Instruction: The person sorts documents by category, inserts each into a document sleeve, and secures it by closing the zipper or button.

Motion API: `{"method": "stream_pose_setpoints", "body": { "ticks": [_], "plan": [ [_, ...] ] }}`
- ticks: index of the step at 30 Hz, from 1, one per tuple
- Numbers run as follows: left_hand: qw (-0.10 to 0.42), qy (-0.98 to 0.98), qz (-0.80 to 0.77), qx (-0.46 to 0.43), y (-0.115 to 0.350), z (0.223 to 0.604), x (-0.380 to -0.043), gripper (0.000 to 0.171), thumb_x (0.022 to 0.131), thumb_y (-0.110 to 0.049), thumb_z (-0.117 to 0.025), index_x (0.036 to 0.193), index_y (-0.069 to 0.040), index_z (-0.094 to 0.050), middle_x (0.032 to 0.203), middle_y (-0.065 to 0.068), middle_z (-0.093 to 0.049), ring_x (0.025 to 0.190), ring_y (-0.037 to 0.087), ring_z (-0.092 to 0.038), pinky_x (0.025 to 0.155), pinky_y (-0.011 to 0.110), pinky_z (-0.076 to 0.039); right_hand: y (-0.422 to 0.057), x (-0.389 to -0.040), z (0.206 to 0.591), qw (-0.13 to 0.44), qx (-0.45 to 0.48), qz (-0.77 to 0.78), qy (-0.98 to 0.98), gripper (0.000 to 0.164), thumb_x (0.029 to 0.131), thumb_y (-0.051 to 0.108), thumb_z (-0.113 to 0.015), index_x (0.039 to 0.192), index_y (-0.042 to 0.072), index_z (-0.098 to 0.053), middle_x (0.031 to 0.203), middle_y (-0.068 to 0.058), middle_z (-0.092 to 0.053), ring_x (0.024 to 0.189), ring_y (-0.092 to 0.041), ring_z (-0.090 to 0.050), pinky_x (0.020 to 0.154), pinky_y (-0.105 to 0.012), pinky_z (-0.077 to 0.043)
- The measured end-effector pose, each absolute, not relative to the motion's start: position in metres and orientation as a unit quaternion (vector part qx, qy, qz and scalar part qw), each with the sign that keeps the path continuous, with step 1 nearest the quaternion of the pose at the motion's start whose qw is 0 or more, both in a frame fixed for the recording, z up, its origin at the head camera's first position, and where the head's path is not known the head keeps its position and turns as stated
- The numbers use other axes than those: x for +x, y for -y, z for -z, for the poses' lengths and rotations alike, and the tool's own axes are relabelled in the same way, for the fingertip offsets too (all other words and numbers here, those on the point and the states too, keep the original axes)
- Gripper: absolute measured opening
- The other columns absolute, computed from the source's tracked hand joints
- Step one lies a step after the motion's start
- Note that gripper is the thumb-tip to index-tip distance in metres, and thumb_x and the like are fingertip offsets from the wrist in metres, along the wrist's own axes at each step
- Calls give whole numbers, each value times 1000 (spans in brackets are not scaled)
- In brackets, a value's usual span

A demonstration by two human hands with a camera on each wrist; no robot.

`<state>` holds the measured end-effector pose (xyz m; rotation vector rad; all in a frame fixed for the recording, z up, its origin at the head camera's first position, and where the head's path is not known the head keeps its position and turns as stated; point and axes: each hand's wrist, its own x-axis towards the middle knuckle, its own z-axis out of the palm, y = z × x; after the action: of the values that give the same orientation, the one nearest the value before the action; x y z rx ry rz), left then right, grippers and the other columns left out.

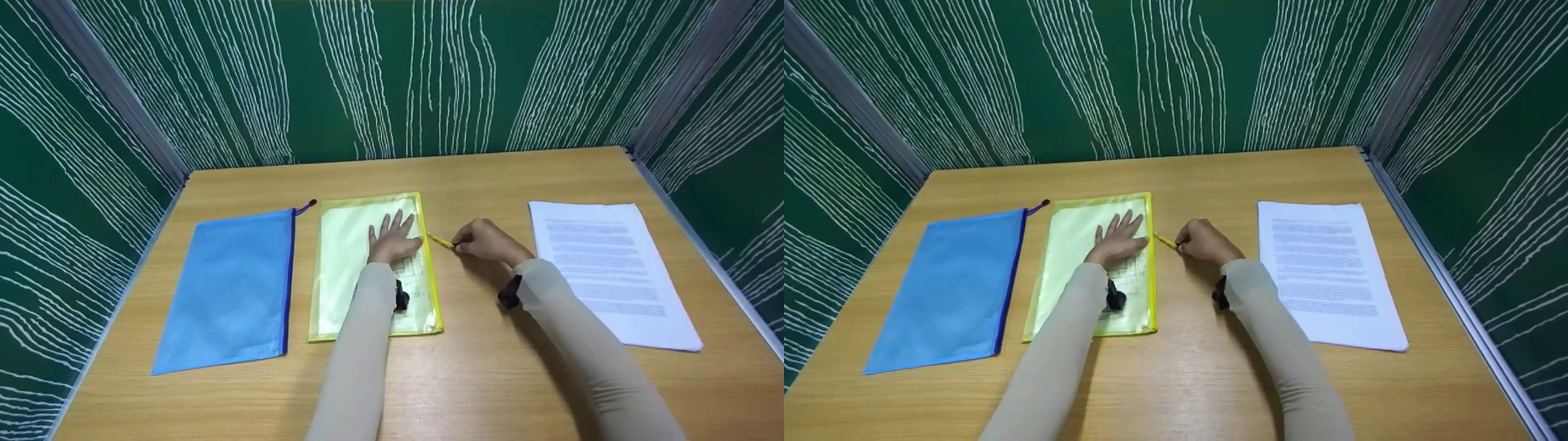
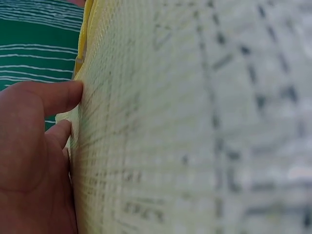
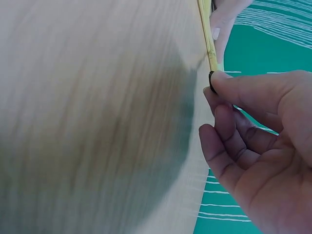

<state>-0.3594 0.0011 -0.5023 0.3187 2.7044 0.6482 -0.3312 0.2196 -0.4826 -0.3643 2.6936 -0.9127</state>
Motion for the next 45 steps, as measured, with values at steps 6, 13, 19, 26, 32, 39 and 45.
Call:
{"method": "stream_pose_setpoints", "body": {
  "ticks": [6, 13, 19, 26, 32, 39, 45],
  "plan": [
    [173, -952, -227, 107, -4, 503, -360, 66, 96, -48, -41, 154, -32, -16, 163, -8, 1, 150, 19, 9, 117, 52, 12, -220, -325, 481, 131, -145, 299, -934, 18, 88, 1, -63, 104, 0, -73, 102, -17, -71, 87, -22, -65, 82, -39, -55],
    [172, -951, -235, 101, -2, 502, -362, 67, 95, -47, -41, 155, -30, -16, 163, -6, 0, 150, 22, 9, 117, 53, 11, -222, -319, 482, 111, -186, 296, -930, 18, 87, -1, -63, 102, -2, -73, 101, -18, -72, 89, -25, -68, 81, -41, -56],
    [161, -952, -248, 83, 2, 503, -364, 67, 95, -48, -42, 155, -30, -17, 163, -5, -1, 150, 22, 9, 117, 54, 12, -223, -313, 480, 128, -192, 289, -929, 18, 88, 0, -64, 103, 0, -74, 100, -16, -73, 88, -22, -68, 82, -40, -56],
    [162, -950, -249, 92, 1, 505, -369, 69, 94, -50, -42, 155, -30, -17, 163, -5, 0, 150, 22, 10, 116, 55, 12, -224, -311, 480, 125, -201, 287, -928, 18, 87, -1, -64, 103, 1, -74, 101, -16, -72, 88, -22, -68, 81, -39, -57],
    [161, -948, -267, 69, 6, 508, -368, 68, 95, -50, -42, 154, -31, -17, 163, -7, 1, 150, 21, 11, 116, 53, 15, -226, -304, 482, 133, -226, 283, -923, 17, 85, -1, -66, 101, 0, -74, 98, -16, -73, 86, -22, -68, 78, -37, -57],
    [157, -944, -280, 79, 9, 508, -369, 68, 95, -48, -43, 155, -28, -17, 163, -5, 1, 150, 22, 12, 116, 53, 16, -229, -296, 479, 130, -259, 288, -913, 15, 85, 0, -67, 99, -1, -74, 96, -16, -73, 85, -22, -69, 75, -35, -57],
    [161, -940, -289, 85, 8, 506, -370, 69, 95, -46, -45, 155, -26, -18, 163, -3, 1, 150, 22, 12, 116, 53, 16, -232, -293, 479, 127, -273, 287, -909, 14, 85, 0, -68, 97, 0, -75, 94, -15, -73, 84, -21, -69, 74, -34, -57]
  ]
}}
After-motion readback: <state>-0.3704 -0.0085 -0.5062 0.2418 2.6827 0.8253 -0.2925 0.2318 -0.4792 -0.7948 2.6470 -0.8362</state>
